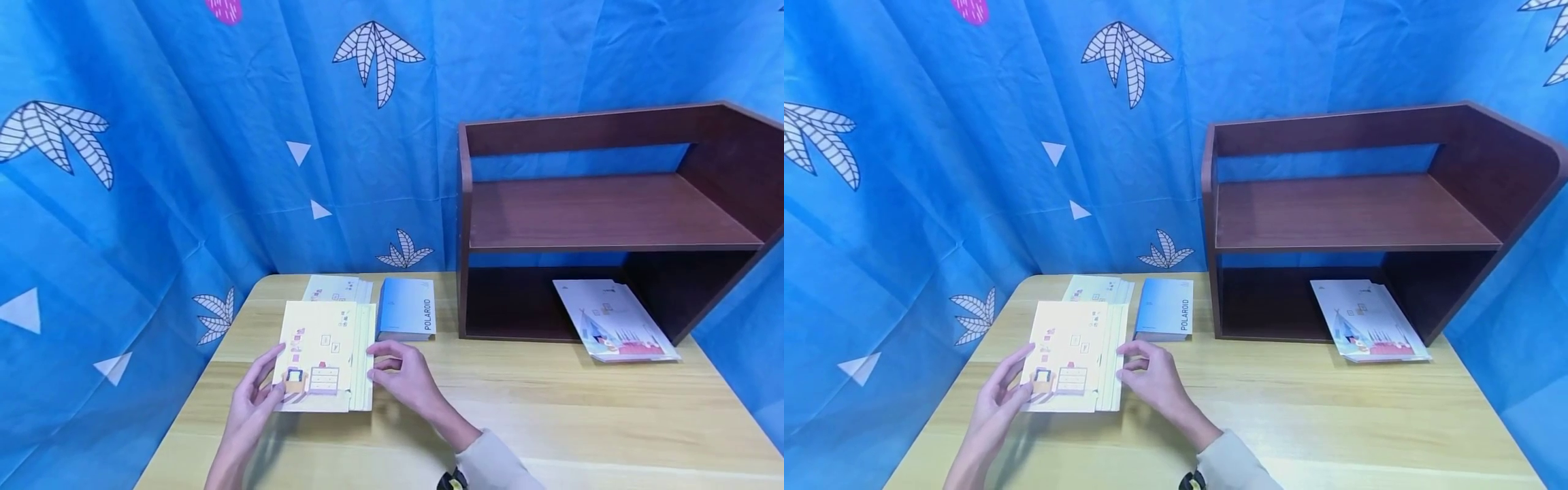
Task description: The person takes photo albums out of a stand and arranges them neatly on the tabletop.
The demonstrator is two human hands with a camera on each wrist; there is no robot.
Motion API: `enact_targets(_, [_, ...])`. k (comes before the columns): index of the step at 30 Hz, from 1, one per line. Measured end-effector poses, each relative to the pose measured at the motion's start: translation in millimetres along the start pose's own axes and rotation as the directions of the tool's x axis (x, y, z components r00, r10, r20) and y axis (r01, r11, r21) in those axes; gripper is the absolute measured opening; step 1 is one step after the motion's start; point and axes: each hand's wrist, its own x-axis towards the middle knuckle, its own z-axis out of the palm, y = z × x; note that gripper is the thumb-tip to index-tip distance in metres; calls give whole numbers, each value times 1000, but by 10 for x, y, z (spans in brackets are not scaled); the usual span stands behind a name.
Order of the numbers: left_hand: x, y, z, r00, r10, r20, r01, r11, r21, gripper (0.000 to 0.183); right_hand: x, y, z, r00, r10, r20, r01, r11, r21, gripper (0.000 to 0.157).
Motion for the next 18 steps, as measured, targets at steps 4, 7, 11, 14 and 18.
enact_targets(4, [1, -30, -13, 1000, -17, -1, 17, 999, 40, 58, 0, 44, 37, 1000, 13, 7, -13, 1000, 23, 35])
enact_targets(7, [11, -53, -32, 999, -43, -7, 43, 996, 83, 58, 6, 71, 74, 1000, 21, 3, -21, 999, 30, 35])
enact_targets(11, [1, -82, -88, 998, -61, -1, 60, 993, 104, 56, 24, 99, 141, 1000, 26, -6, -26, 999, 20, 35])
enact_targets(14, [-26, -102, -134, 997, -72, 5, 71, 992, 100, 54, 30, 115, 189, 999, 33, -4, -33, 999, 29, 35])
enact_targets(18, [-40, -117, -173, 995, -98, 2, 98, 989, 115, 53, 35, 137, 244, 999, 44, -7, -44, 998, 42, 36])
